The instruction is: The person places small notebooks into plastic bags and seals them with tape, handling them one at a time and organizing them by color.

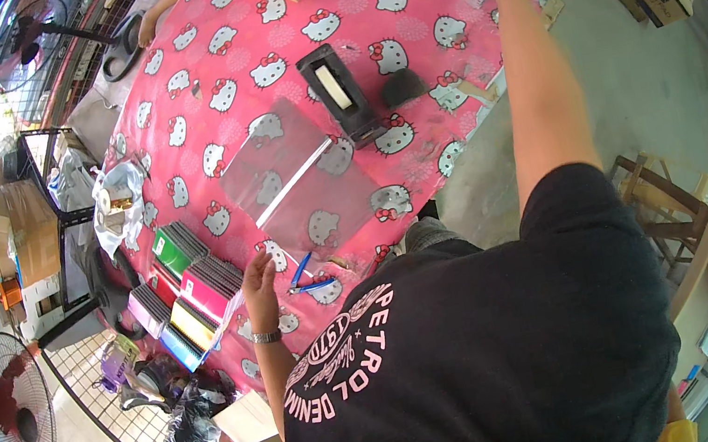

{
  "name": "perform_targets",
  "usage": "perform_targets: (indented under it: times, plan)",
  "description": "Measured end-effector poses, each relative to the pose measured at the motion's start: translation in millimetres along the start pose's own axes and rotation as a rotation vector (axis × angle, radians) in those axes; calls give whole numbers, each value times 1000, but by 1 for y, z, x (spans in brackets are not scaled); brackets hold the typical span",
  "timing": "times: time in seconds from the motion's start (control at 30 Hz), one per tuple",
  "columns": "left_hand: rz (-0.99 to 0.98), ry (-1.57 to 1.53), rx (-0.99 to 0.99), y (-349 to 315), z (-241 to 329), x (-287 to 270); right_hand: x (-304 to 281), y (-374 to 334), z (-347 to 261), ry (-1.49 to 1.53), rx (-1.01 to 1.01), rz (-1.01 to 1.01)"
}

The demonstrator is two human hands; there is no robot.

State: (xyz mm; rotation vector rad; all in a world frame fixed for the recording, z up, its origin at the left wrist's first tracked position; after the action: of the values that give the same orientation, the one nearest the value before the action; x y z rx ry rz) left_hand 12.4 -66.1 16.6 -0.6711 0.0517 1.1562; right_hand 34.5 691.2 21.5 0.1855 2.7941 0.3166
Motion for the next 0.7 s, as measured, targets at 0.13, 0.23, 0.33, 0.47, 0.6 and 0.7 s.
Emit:
perform_targets:
  times: [0.13, 0.23, 0.33, 0.47, 0.6, 0.7]
  plan:
    - [291, -118, 100, -11, -32, -86, -32, -134, -77, 112, -666, -209]
    - [534, -169, 82, -14, -23, -152, -44, -281, -124, 244, -598, -499]
    - [693, -305, 133, -20, -39, -227, -24, -470, -188, 536, -555, -1096]
    - [901, -184, 161, -21, -67, -312, -6, -641, -257, 658, -722, -1570]
    - [1107, 63, 177, -14, -103, -385, 51, -783, -274, 535, -410, -1870]
    - [1106, 147, 55, 31, -118, -425, 93, -866, -259, 283, -333, -1973]
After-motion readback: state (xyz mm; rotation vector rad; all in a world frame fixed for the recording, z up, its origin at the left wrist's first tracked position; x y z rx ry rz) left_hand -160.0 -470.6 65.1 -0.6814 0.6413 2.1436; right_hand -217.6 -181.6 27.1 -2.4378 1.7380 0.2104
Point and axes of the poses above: each hand's wrist, its own y-axis towards the middle knuckle, its own x-axis out of the palm, z = x × y, the point moved 8 cm from there along y, towards the middle knuckle, and after that the axes turned 7 degrees about y, right-handed, at the moved point
